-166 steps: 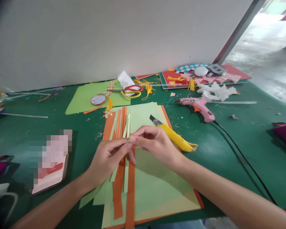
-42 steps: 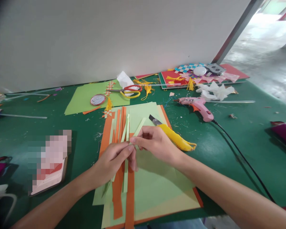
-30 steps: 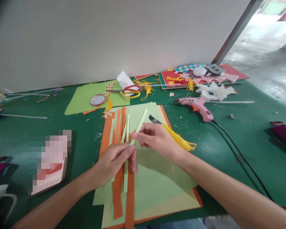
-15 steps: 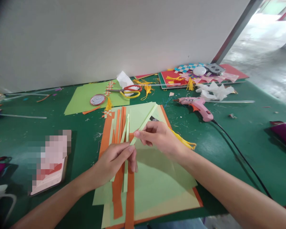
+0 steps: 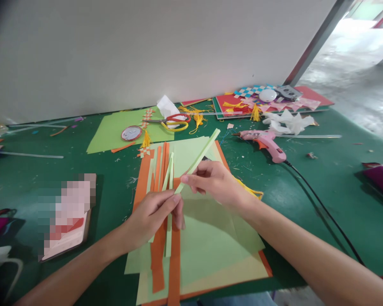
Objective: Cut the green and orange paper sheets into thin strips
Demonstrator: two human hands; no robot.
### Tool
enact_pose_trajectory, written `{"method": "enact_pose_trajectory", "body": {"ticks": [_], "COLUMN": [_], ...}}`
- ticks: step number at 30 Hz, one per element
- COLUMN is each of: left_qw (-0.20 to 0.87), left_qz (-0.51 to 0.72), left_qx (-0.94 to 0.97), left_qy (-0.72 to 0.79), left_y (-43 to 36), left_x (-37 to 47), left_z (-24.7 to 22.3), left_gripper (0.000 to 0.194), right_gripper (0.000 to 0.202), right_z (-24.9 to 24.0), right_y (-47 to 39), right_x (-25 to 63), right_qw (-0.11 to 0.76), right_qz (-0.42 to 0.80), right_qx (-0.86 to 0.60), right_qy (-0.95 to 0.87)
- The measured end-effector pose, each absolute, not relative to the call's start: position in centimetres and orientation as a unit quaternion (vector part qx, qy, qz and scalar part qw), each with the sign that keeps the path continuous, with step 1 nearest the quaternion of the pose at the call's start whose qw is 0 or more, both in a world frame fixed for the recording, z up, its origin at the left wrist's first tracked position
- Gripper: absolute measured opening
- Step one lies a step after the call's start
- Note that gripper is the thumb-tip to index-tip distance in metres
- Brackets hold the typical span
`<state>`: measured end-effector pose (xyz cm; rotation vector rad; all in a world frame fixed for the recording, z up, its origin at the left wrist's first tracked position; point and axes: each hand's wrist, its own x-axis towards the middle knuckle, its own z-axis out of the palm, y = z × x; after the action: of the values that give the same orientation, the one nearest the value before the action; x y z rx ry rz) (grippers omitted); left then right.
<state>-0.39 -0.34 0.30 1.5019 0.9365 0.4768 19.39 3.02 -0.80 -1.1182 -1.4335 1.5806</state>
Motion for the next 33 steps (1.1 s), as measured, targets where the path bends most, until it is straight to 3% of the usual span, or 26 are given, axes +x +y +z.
{"method": "enact_pose_trajectory", "body": {"ticks": [4,10,21,27,33], "left_qw": [0.606,0.604,0.571,0.560,0.539], "left_qz": [0.209,0.216,0.219,0.227,0.220], "left_qx": [0.654,0.652,0.667,0.672,0.682], "left_qy": [0.403,0.404,0.425,0.428,0.443], "left_y": [-0.34,-0.23,-0.19,-0.23,-0.32], "left_x": [-0.37,-0.17,-0.12,-0.20,-0.07], "left_z": [0.40,0.27,0.31,-0.13,-0.26], "left_gripper": [0.041,0.040,0.040,0.034,0.033], "right_gripper": [0.027,0.032,0.031,0.026,0.028], "right_z": [-0.97,-0.20,-0.33,-0.12,-0.41], "right_y": [3.04,2.65,2.91,2.61,2.32], "right_x": [19.39,18.90,19.01,18.86,18.50], "right_qw": [0.371,0.292,0.360,0.305,0.313], "right_qz": [0.615,0.614,0.600,0.600,0.608], "right_qx": [-0.432,-0.438,-0.441,-0.450,-0.448], "right_qy": [-0.546,-0.589,-0.562,-0.587,-0.576]}}
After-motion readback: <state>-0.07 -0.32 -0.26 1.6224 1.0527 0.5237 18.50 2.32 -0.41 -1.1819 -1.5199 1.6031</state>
